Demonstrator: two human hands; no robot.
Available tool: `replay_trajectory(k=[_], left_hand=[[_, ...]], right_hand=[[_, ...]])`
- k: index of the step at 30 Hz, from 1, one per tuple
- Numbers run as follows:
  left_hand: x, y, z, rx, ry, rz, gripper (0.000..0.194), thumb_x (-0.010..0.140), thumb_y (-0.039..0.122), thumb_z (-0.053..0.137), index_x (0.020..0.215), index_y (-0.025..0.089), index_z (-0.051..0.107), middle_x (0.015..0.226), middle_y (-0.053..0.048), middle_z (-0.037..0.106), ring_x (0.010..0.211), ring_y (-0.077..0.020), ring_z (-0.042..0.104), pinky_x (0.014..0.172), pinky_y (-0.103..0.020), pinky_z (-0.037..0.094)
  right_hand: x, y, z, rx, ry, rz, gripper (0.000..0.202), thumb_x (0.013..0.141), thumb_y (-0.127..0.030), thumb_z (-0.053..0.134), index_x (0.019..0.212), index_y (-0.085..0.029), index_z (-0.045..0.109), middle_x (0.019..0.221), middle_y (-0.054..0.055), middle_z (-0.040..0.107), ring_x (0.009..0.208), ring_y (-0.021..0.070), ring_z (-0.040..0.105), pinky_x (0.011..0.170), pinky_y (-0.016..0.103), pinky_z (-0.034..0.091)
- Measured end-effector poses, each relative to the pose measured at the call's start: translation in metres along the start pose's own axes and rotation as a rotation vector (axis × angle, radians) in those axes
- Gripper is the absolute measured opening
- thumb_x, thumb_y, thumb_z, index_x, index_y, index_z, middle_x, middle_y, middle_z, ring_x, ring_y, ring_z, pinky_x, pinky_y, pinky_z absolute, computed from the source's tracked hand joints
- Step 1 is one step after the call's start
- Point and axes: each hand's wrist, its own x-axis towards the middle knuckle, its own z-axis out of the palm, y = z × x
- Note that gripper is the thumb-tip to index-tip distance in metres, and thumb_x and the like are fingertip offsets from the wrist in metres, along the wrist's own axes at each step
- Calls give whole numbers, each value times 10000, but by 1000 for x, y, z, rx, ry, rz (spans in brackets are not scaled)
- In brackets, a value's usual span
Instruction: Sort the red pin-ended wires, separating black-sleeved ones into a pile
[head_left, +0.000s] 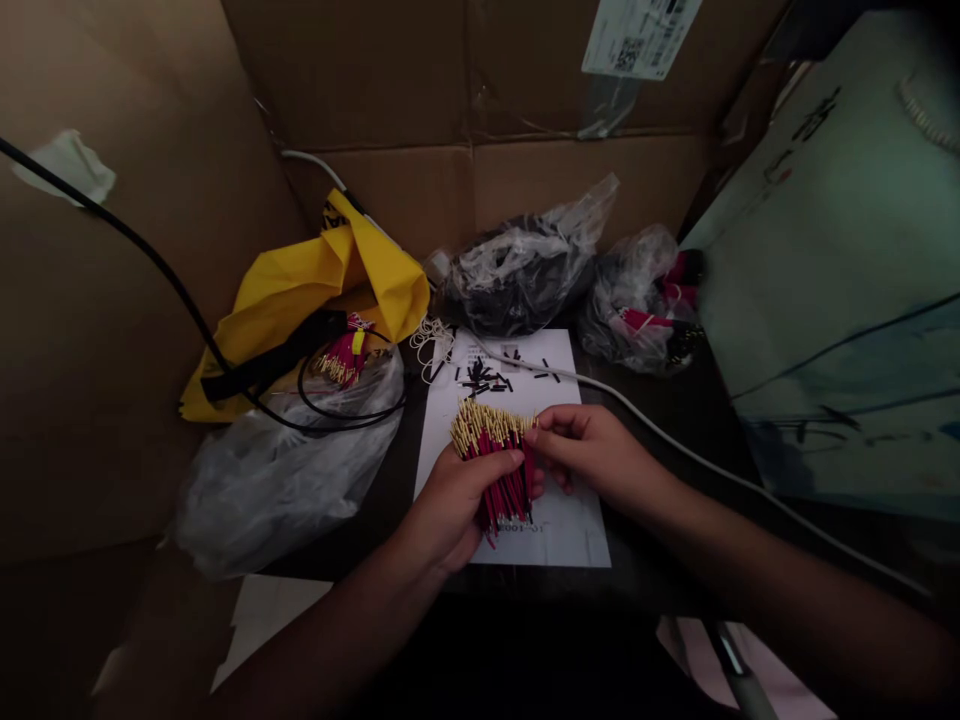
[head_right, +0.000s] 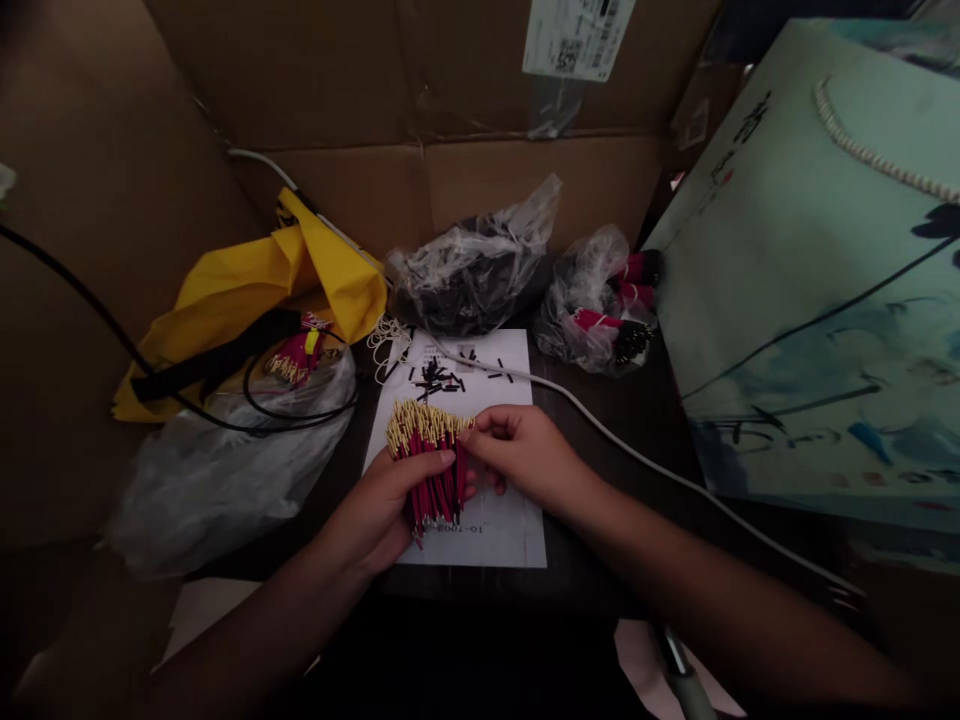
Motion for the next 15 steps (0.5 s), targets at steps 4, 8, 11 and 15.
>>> replay_trajectory(k=[4,8,11,15], left_hand=[[-4,2,-3,-5,0,77,297,731,231,774,997,114,711,827,-103,736,694,-188,704,697,-313,588],[-6,8,-9,-28,61,112,321,709,223,784,1005,129,704,865,-107,735,690,-203,699,636,-311,582],[-8,12,-15,-50,98,145,336,702,200,780,1023,137,702,912,-109,739,729,-215,704,643,-319,585],[-12,14,-29,-66,174,113,273,682,181,789,938,119,716,804,-96,735,682,-199,700,632,-303,590]], right_hand=[[4,-12,11,-26,-26,-17,244,804,-382,678,701,-190,568,509,-21,616,415,94,528,401,210,406],[6,-19,19,-25,2,-69,234,799,-367,686,687,-193,576,502,-43,584,407,84,511,424,223,430],[4,-19,22,-12,38,-102,246,787,-368,711,681,-191,578,518,-55,561,409,76,505,426,220,415],[4,-17,20,16,89,-112,257,785,-390,718,688,-191,588,526,-48,564,413,83,514,430,227,422]])
